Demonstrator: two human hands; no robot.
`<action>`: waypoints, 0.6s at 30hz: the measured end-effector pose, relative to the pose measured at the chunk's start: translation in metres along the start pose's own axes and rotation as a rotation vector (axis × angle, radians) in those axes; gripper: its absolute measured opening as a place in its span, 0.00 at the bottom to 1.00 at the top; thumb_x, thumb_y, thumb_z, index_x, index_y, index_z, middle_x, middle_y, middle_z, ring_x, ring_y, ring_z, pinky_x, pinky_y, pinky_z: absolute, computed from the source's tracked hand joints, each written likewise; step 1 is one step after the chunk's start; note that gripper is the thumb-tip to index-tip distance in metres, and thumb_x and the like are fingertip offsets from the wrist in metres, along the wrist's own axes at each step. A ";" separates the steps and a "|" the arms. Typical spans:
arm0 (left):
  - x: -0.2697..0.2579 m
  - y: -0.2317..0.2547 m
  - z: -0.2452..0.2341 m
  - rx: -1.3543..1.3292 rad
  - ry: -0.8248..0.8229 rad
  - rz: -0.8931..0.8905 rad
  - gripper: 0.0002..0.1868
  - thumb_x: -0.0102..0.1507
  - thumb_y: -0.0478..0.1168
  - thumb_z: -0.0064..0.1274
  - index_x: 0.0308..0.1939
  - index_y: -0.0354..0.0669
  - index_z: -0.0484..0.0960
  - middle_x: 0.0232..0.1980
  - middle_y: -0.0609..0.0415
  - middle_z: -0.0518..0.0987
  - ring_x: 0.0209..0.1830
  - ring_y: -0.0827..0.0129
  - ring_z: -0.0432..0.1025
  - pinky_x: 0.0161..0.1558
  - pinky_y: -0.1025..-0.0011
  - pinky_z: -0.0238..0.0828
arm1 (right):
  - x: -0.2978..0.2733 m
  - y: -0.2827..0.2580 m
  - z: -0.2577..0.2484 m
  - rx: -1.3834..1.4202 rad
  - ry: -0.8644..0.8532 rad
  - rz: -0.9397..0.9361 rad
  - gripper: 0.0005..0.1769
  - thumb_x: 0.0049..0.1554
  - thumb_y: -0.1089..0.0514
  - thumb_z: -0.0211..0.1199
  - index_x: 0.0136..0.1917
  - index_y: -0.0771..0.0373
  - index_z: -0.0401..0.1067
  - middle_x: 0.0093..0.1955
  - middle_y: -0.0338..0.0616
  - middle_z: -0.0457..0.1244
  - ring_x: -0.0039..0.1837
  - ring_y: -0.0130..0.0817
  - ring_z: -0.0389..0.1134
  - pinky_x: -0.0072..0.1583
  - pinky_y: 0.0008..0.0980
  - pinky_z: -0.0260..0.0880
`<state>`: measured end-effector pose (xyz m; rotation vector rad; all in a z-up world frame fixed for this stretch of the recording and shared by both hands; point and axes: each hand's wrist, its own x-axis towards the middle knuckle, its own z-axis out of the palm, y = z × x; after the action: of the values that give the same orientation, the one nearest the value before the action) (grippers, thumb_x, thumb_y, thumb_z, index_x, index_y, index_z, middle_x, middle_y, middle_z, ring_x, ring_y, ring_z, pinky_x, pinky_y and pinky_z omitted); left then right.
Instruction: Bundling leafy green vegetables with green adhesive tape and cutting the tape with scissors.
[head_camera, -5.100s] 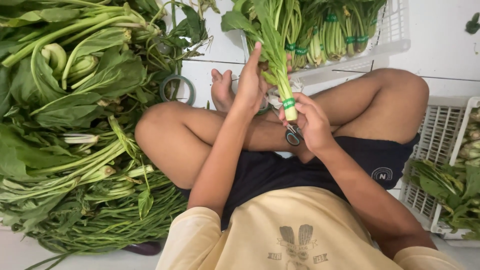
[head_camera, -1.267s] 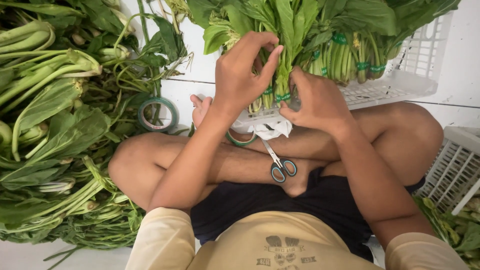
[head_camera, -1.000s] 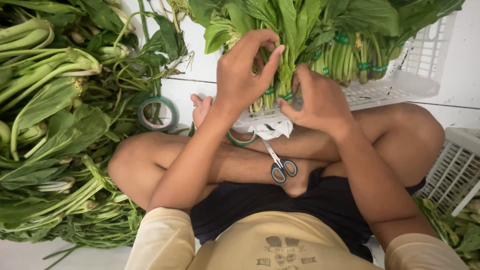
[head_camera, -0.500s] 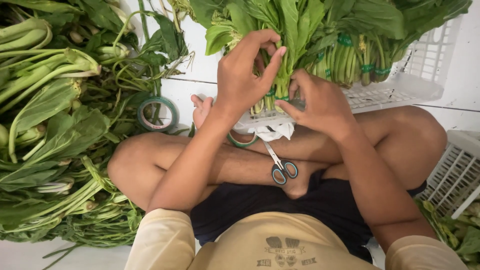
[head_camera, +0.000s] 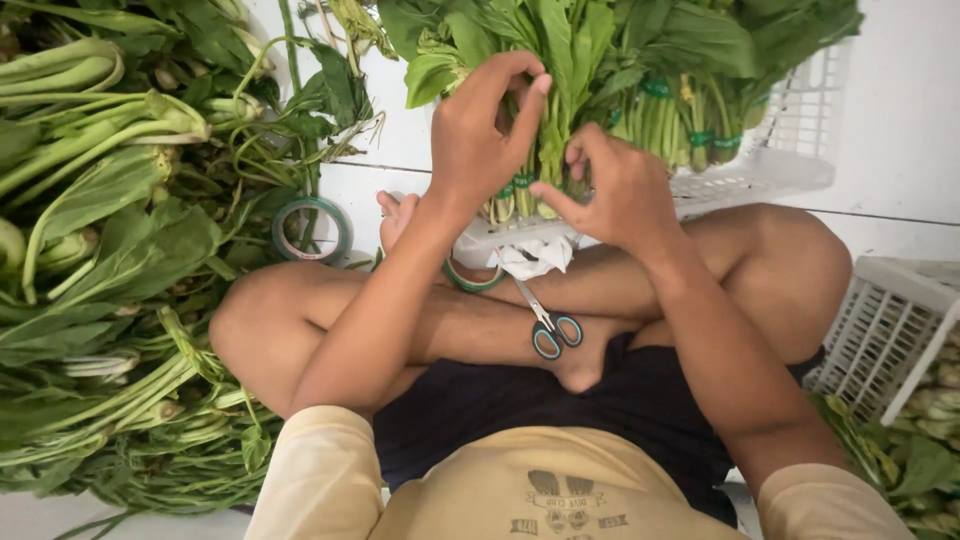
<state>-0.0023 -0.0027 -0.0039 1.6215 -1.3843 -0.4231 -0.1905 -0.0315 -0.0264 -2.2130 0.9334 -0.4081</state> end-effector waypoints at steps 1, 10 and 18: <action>0.000 0.001 -0.001 -0.003 0.005 0.010 0.08 0.65 0.30 0.59 0.47 0.40 0.80 0.35 0.58 0.81 0.26 0.76 0.70 0.27 0.77 0.64 | -0.001 -0.001 0.000 -0.007 0.007 -0.005 0.23 0.54 0.50 0.80 0.47 0.64 0.68 0.35 0.38 0.65 0.34 0.33 0.65 0.38 0.31 0.63; -0.005 0.014 -0.020 0.033 -0.021 0.197 0.05 0.64 0.34 0.60 0.34 0.39 0.79 0.27 0.59 0.79 0.21 0.73 0.67 0.25 0.74 0.61 | -0.019 -0.006 0.005 -0.046 0.225 -0.113 0.10 0.56 0.66 0.73 0.40 0.64 0.72 0.32 0.38 0.64 0.31 0.32 0.61 0.37 0.31 0.61; -0.042 0.017 -0.114 0.273 -0.038 0.122 0.04 0.64 0.39 0.58 0.39 0.44 0.82 0.34 0.59 0.81 0.26 0.64 0.73 0.31 0.68 0.67 | -0.058 -0.053 0.025 0.112 0.392 -0.191 0.15 0.56 0.74 0.68 0.33 0.66 0.66 0.32 0.44 0.60 0.34 0.38 0.56 0.41 0.34 0.59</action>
<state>0.0609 0.0844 0.0548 1.7407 -1.6158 -0.1992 -0.1915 0.0490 -0.0083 -2.1647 0.8708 -0.9868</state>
